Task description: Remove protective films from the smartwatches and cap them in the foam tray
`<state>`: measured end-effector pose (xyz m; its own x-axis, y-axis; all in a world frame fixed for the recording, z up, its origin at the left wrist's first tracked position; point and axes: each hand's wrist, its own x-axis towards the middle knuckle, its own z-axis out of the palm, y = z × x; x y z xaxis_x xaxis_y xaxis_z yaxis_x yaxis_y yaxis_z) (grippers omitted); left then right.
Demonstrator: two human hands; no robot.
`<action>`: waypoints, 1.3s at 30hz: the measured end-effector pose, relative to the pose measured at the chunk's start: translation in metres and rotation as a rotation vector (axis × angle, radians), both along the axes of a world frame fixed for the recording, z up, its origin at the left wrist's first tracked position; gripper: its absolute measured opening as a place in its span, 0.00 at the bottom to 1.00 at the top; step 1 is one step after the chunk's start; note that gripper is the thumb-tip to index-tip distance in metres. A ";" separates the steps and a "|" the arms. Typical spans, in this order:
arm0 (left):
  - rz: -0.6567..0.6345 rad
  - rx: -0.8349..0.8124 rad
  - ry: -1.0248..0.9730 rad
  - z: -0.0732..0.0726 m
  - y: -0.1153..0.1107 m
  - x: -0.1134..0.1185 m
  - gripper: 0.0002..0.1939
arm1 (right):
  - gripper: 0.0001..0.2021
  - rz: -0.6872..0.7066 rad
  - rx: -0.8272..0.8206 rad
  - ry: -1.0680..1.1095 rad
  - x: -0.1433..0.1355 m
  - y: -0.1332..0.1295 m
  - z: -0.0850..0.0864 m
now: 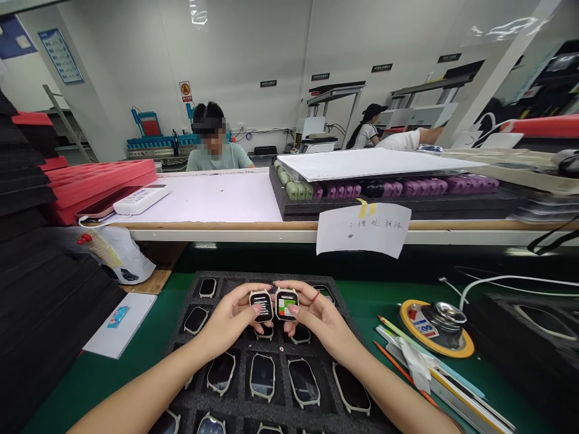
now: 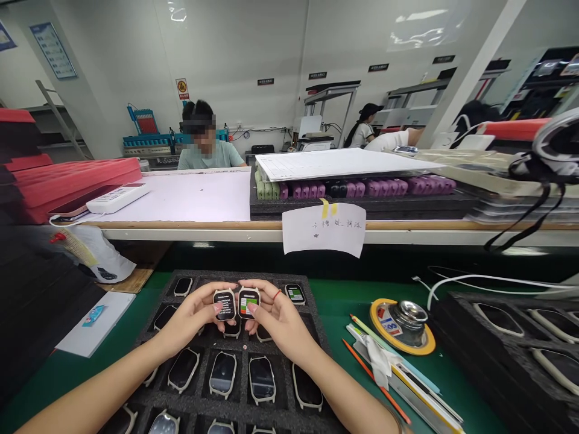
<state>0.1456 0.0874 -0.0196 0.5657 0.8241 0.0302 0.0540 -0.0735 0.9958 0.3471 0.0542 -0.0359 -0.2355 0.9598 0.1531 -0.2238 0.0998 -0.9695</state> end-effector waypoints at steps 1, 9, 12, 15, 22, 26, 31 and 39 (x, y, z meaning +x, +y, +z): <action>-0.004 0.015 0.013 0.000 0.000 -0.001 0.20 | 0.22 -0.006 0.008 -0.007 0.000 0.000 0.000; 0.088 0.364 0.317 0.004 0.028 -0.025 0.25 | 0.26 -0.154 0.352 -0.678 -0.012 0.032 0.001; 0.112 0.515 0.452 0.003 0.049 -0.037 0.25 | 0.23 -0.136 0.418 -0.795 -0.019 0.050 0.000; 0.102 0.603 0.568 0.001 0.062 -0.047 0.24 | 0.22 -0.129 0.458 -0.904 -0.023 0.056 0.001; 0.242 0.642 0.827 0.009 0.065 -0.079 0.11 | 0.14 -0.305 0.338 -1.176 0.033 0.014 0.020; 0.346 0.567 0.916 0.003 0.069 -0.088 0.10 | 0.20 -0.408 0.146 -1.366 0.066 -0.017 0.019; 0.353 0.424 0.881 0.001 0.076 -0.084 0.16 | 0.12 -0.337 0.023 -1.387 0.061 -0.031 0.006; 0.224 0.260 0.599 0.030 0.038 -0.039 0.26 | 0.11 -0.226 0.041 -1.223 0.053 -0.023 0.016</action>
<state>0.1068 0.1258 0.0103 0.3634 0.9314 -0.0221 0.6308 -0.2286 0.7415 0.4002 0.0316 -0.0197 -0.0748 0.9970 -0.0191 0.8496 0.0537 -0.5247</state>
